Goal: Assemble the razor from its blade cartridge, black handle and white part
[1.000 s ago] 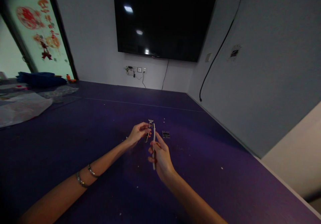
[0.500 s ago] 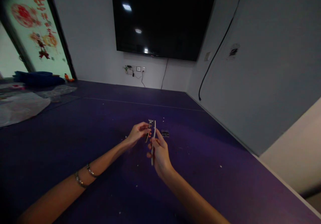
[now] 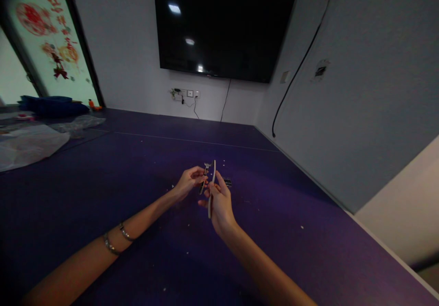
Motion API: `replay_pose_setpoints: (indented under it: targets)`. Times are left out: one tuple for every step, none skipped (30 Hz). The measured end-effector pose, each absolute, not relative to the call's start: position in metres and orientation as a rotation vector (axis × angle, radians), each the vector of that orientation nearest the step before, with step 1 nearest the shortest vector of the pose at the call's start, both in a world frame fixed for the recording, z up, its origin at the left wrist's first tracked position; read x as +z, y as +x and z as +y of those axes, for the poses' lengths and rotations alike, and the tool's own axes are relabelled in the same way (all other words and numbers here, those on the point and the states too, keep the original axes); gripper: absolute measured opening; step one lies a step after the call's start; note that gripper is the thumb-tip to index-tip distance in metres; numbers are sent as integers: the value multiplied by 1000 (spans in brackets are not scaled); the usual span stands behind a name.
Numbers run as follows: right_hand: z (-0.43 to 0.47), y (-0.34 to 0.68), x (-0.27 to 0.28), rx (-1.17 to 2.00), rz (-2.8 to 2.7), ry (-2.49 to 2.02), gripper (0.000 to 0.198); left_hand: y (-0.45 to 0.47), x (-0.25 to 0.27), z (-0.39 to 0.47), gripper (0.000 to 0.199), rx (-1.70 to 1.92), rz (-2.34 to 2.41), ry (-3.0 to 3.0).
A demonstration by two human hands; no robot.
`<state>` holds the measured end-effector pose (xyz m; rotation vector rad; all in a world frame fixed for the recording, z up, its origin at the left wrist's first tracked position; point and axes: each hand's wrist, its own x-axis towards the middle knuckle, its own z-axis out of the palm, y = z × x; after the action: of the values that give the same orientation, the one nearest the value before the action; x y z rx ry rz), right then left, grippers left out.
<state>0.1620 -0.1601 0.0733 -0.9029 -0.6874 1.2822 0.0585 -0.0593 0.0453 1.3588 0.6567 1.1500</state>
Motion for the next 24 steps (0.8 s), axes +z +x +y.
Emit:
replay_pose_setpoints:
  targets:
    - [-160,161,73,1285,-685,-900,55,59,45,-59,25,1150,659,1362]
    - [-161,160,71,1288,-685,-897,56,59,45,-58,25,1153,663,1363]
    - [-163,158,69,1290,-684,-897,57,59,44,-57,25,1157,667,1364]
    - [-165,157,68,1289,-681,-896,57,58,43,-57,24,1160,671,1362]
    - [-166,155,66,1288,-678,-896,58,58,43,-56,24,1163,675,1360]
    - [-167,154,65,1287,-674,-894,58,58,42,-56,24,1162,677,1358]
    - [-166,154,64,1287,-665,-895,57,58,42,-55,25,1159,677,1358]
    - [-165,154,65,1287,-652,-895,56,57,42,-56,25,1152,676,1359]
    - [-162,154,65,1286,-640,-894,56,57,42,-56,25,1145,674,1362]
    - [-160,155,66,1287,-632,-892,55,57,42,-56,24,1140,673,1367]
    - [-157,155,67,1288,-629,-890,54,57,42,-57,24,1140,672,1369]
    - [-156,155,67,1289,-632,-886,53,56,42,-57,24,1142,672,1371]
    - [-156,154,66,1290,-641,-881,53,56,42,-57,24,1144,672,1373]
    - [-157,153,65,1288,-651,-876,53,56,42,-56,23,1145,671,1375]
    - [-159,152,63,1285,-659,-876,53,56,41,-55,23,1144,669,1377]
    - [-162,150,62,1284,-663,-879,54,55,41,-54,23,1145,667,1375]
    - [-165,149,60,1286,-668,-886,55,55,40,-53,23,1146,665,1369]
    - [-168,148,59,1292,-673,-894,56,55,39,-52,23,1148,667,1360]
    - [-170,147,59,1297,-681,-901,57,55,39,-51,23,1154,673,1347]
    - [-171,148,60,1296,-694,-899,58,55,38,-50,23,1158,681,1335]
    - [-169,149,62,1288,-713,-888,58,55,38,-49,23,1159,691,1323]
    - [-166,152,66,1270,-735,-869,59,55,38,-49,24,1155,699,1313]
    - [-161,156,70,1241,-761,-843,60,55,38,-48,24,1147,706,1302]
    - [-155,161,75,1204,-791,-818,61,55,38,-47,24,1139,711,1291]
